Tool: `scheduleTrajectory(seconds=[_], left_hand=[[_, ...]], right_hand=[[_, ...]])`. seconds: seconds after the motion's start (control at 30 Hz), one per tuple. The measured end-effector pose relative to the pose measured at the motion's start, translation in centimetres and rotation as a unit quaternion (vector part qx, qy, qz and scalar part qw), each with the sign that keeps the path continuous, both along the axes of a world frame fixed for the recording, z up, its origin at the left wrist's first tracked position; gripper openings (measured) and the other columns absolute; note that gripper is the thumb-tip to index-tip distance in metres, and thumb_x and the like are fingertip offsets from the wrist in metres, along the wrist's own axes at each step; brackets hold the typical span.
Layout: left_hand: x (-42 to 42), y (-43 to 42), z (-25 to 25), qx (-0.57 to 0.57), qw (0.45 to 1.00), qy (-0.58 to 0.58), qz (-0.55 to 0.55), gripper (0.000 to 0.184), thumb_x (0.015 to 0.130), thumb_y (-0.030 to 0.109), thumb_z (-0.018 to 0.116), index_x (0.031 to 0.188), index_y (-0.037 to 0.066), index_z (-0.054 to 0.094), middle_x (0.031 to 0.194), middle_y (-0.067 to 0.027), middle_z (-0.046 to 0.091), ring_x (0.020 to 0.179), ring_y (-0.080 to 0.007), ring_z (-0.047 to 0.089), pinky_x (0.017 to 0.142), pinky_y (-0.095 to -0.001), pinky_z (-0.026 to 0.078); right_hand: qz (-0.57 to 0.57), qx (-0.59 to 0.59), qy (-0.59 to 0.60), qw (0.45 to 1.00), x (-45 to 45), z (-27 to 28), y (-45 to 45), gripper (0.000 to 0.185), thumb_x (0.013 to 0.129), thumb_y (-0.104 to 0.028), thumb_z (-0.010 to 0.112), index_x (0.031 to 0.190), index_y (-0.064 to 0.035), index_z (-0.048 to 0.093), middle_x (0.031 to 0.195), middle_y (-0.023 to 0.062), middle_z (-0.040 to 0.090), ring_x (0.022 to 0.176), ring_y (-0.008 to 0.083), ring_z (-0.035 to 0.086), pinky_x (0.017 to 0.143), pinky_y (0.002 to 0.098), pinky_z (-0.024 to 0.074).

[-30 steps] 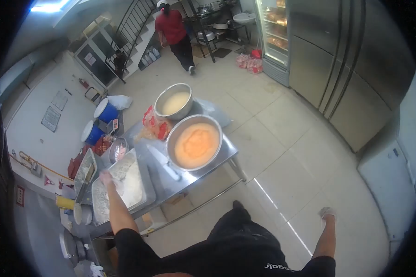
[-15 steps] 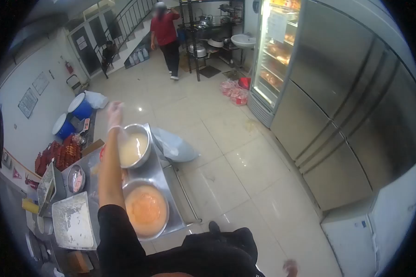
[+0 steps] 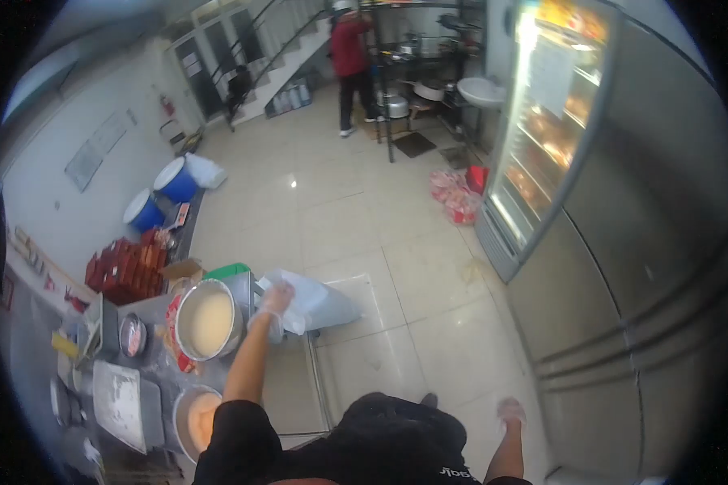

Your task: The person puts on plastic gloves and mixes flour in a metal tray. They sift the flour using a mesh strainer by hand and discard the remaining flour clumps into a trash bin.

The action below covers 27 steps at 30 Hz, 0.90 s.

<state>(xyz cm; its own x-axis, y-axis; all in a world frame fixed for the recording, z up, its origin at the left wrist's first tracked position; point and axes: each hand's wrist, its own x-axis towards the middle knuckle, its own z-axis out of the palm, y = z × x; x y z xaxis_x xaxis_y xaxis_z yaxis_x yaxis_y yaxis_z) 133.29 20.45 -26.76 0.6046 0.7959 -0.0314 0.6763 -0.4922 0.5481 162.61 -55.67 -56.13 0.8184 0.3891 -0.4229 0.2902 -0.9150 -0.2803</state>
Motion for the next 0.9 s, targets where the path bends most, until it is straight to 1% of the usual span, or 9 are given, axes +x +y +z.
scheduleTrajectory(seconds=[0.2, 0.3, 0.5, 0.57, 0.63, 0.67, 0.73, 0.77, 0.9], left_hand=[[-6.2, -7.0, -16.4, -0.171, 0.952, 0.228, 0.115, 0.035, 0.077, 0.034, 0.055, 0.094, 0.005, 0.066, 0.097, -0.0204, 0.066, 0.092, -0.0354, 0.064, 0.080, -0.0448, 0.049], [-10.5, -11.5, -20.9, -0.320, 0.899, 0.261, 0.150, 0.034, 0.077, 0.030, 0.055, 0.095, 0.004, 0.067, 0.100, -0.0203, 0.066, 0.094, -0.0345, 0.064, 0.082, -0.0457, 0.050], [-15.2, -15.6, -37.6, -0.283, 0.916, 0.277, 0.056, 0.031, 0.072, 0.026, 0.058, 0.095, 0.008, 0.069, 0.102, -0.0155, 0.066, 0.092, -0.0308, 0.064, 0.077, -0.0434, 0.050], [-10.1, -10.7, -36.5, -0.458, 0.834, 0.247, 0.183, 0.028, 0.071, 0.025, 0.056, 0.091, 0.011, 0.070, 0.097, -0.0147, 0.067, 0.089, -0.0308, 0.064, 0.074, -0.0419, 0.050], [-5.8, -3.9, -33.0, -0.311, 0.916, 0.203, 0.149, 0.023, 0.075, 0.022, 0.053, 0.078, 0.003, 0.066, 0.079, -0.0217, 0.064, 0.072, -0.0368, 0.062, 0.067, -0.0469, 0.048], [-1.7, 1.1, -26.7, -0.169, 0.943, 0.269, -0.099, 0.024, 0.078, 0.019, 0.050, 0.081, 0.000, 0.065, 0.084, -0.0228, 0.064, 0.077, -0.0376, 0.063, 0.068, -0.0466, 0.049], [3.5, 7.0, -24.4, -0.119, 0.973, 0.016, 0.197, 0.028, 0.082, 0.026, 0.048, 0.081, 0.004, 0.066, 0.088, -0.0225, 0.065, 0.083, -0.0376, 0.063, 0.072, -0.0467, 0.048], [5.0, 10.7, -24.8, -0.153, 0.974, 0.050, 0.159, 0.030, 0.083, 0.027, 0.047, 0.085, 0.004, 0.065, 0.091, -0.0232, 0.064, 0.087, -0.0382, 0.062, 0.075, -0.0471, 0.047], [9.9, 21.3, -14.0, -0.211, 0.928, -0.056, 0.301, 0.034, 0.084, 0.029, 0.045, 0.091, 0.001, 0.064, 0.096, -0.0241, 0.063, 0.094, -0.0390, 0.060, 0.079, -0.0473, 0.046]], right_hand=[[0.124, 0.052, 0.045, 0.990, 23.7, 14.8, 27.2, 0.031, 0.088, -0.032, 0.051, 0.094, -0.0029, 0.061, 0.081, 0.0106, 0.064, 0.065, 0.0212, 0.063, 0.057, 0.0353, 0.0496], [0.080, 0.190, 0.090, 0.974, 30.2, 12.5, 35.6, 0.024, 0.090, -0.028, 0.051, 0.094, -0.0059, 0.060, 0.075, 0.0081, 0.062, 0.061, 0.0182, 0.062, 0.051, 0.0314, 0.0476], [0.008, 0.068, 0.284, 0.956, 29.5, 11.5, 48.5, 0.024, 0.091, -0.030, 0.051, 0.093, -0.0077, 0.059, 0.077, 0.0081, 0.063, 0.061, 0.0216, 0.061, 0.052, 0.0336, 0.0485], [-0.005, -0.004, 0.375, 0.927, 29.9, 9.5, 48.3, 0.026, 0.090, -0.034, 0.053, 0.094, -0.0088, 0.061, 0.080, 0.0091, 0.065, 0.063, 0.0247, 0.062, 0.056, 0.0366, 0.0502], [0.468, 0.082, 0.111, 0.873, 33.7, 6.7, 45.4, 0.025, 0.086, -0.032, 0.056, 0.094, -0.0089, 0.063, 0.084, 0.0093, 0.066, 0.070, 0.0245, 0.063, 0.063, 0.0359, 0.0506], [0.660, 0.134, -0.038, 0.738, 35.3, 5.4, 46.6, 0.025, 0.084, -0.031, 0.058, 0.093, -0.0090, 0.064, 0.086, 0.0094, 0.066, 0.073, 0.0244, 0.063, 0.066, 0.0356, 0.0508], [0.553, -0.061, 0.082, 0.827, 34.2, 9.3, 53.5, 0.023, 0.087, -0.031, 0.055, 0.095, -0.0102, 0.061, 0.079, 0.0075, 0.063, 0.063, 0.0217, 0.060, 0.056, 0.0362, 0.0486], [0.485, -0.165, 0.137, 0.848, 33.8, 11.8, 57.0, 0.022, 0.089, -0.030, 0.054, 0.096, -0.0107, 0.060, 0.075, 0.0065, 0.062, 0.059, 0.0204, 0.059, 0.051, 0.0366, 0.0475], [0.228, -0.064, 0.274, 0.932, 40.8, 8.8, 74.5, 0.014, 0.089, -0.025, 0.055, 0.094, -0.0123, 0.059, 0.073, 0.0070, 0.060, 0.058, 0.0205, 0.057, 0.050, 0.0350, 0.0467]])
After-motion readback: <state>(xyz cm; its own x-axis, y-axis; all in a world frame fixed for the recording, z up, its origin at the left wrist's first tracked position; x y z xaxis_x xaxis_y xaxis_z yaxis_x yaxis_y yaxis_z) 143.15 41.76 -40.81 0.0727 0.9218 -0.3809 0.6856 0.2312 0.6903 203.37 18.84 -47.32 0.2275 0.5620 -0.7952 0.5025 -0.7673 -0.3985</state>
